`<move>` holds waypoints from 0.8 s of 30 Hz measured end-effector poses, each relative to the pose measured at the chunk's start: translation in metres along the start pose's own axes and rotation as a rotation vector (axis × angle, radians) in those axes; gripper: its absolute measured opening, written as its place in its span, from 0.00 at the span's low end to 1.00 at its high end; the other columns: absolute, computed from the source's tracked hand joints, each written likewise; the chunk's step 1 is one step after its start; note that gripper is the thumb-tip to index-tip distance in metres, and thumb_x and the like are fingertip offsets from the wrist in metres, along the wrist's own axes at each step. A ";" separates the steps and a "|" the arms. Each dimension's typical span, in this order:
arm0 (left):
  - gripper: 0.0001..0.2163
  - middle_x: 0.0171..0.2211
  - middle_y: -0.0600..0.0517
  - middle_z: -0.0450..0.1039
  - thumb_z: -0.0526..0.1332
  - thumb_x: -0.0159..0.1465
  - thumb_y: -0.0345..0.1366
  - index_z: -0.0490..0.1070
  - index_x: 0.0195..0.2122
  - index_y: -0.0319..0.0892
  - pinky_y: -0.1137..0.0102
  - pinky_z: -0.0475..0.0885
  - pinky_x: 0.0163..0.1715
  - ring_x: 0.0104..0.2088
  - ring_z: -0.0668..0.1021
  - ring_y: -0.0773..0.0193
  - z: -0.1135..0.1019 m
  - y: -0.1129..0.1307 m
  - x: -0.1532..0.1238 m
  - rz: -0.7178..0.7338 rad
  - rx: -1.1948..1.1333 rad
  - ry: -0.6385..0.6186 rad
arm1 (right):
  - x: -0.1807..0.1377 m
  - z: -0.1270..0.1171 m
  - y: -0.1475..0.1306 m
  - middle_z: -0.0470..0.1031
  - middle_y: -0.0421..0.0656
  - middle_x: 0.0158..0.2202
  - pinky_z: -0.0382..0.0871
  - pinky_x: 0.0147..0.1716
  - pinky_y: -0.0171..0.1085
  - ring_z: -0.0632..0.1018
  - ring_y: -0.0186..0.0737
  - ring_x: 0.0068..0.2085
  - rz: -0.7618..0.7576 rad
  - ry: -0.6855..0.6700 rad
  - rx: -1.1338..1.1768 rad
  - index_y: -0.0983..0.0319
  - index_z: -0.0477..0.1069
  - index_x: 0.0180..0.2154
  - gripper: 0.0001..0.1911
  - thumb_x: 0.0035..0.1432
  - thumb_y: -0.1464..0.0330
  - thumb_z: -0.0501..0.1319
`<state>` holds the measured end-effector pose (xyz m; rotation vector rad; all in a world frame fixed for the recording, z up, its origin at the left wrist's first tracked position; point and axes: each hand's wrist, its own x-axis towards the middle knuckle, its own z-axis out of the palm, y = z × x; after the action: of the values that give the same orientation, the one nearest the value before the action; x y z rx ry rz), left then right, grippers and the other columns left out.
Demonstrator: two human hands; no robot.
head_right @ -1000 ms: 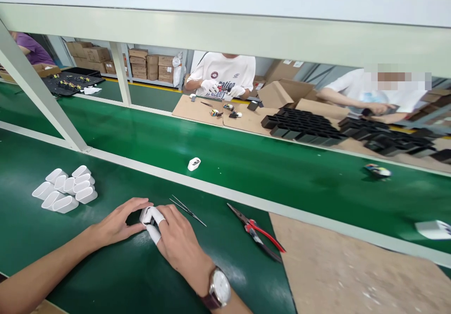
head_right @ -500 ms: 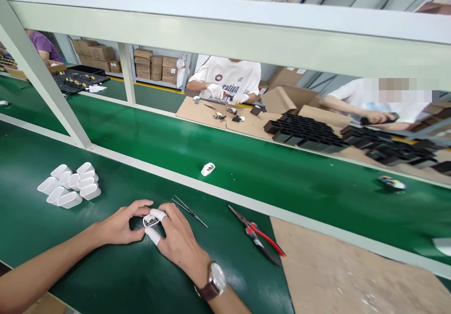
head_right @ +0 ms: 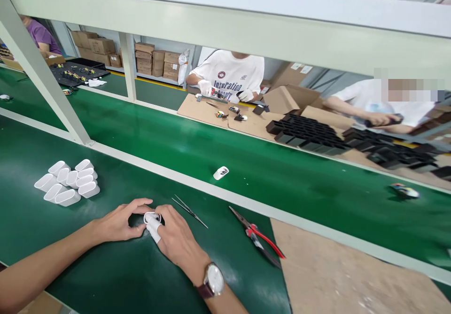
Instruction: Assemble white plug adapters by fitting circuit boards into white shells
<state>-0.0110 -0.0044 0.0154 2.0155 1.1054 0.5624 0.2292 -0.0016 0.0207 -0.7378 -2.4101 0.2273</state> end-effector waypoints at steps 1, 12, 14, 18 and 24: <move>0.32 0.60 0.55 0.78 0.61 0.66 0.33 0.50 0.69 0.54 0.62 0.77 0.52 0.53 0.83 0.57 0.000 0.000 0.000 0.001 -0.002 -0.001 | 0.000 0.001 0.000 0.73 0.52 0.47 0.79 0.40 0.46 0.75 0.48 0.46 0.010 0.023 0.019 0.61 0.70 0.53 0.10 0.72 0.74 0.57; 0.32 0.59 0.52 0.79 0.60 0.66 0.32 0.50 0.69 0.52 0.61 0.77 0.52 0.52 0.83 0.55 0.003 -0.002 0.000 -0.016 0.014 -0.007 | -0.004 0.005 -0.002 0.71 0.51 0.49 0.78 0.43 0.45 0.76 0.48 0.46 0.097 0.030 0.052 0.60 0.69 0.54 0.12 0.70 0.74 0.60; 0.31 0.60 0.52 0.78 0.60 0.67 0.32 0.50 0.69 0.52 0.61 0.77 0.51 0.52 0.83 0.55 0.003 -0.002 0.000 -0.001 0.018 -0.004 | -0.004 0.005 -0.003 0.71 0.52 0.48 0.77 0.41 0.46 0.75 0.49 0.45 0.072 0.001 -0.018 0.61 0.71 0.51 0.10 0.69 0.75 0.59; 0.31 0.60 0.51 0.78 0.60 0.67 0.31 0.50 0.69 0.52 0.60 0.77 0.53 0.54 0.82 0.56 0.005 -0.003 -0.001 0.036 0.034 0.020 | 0.003 -0.004 -0.009 0.73 0.51 0.47 0.75 0.41 0.48 0.75 0.50 0.44 0.039 -0.080 -0.119 0.62 0.73 0.46 0.09 0.68 0.77 0.57; 0.30 0.61 0.48 0.76 0.64 0.69 0.33 0.54 0.70 0.52 0.59 0.77 0.57 0.58 0.80 0.55 0.004 -0.007 -0.003 0.099 0.070 0.056 | 0.000 -0.044 0.010 0.74 0.54 0.54 0.77 0.49 0.48 0.78 0.52 0.51 0.312 -0.124 -0.220 0.64 0.65 0.63 0.20 0.73 0.69 0.57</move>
<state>-0.0135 -0.0065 0.0072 2.1359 1.0761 0.6422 0.2599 0.0066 0.0527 -1.2354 -2.4515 0.1360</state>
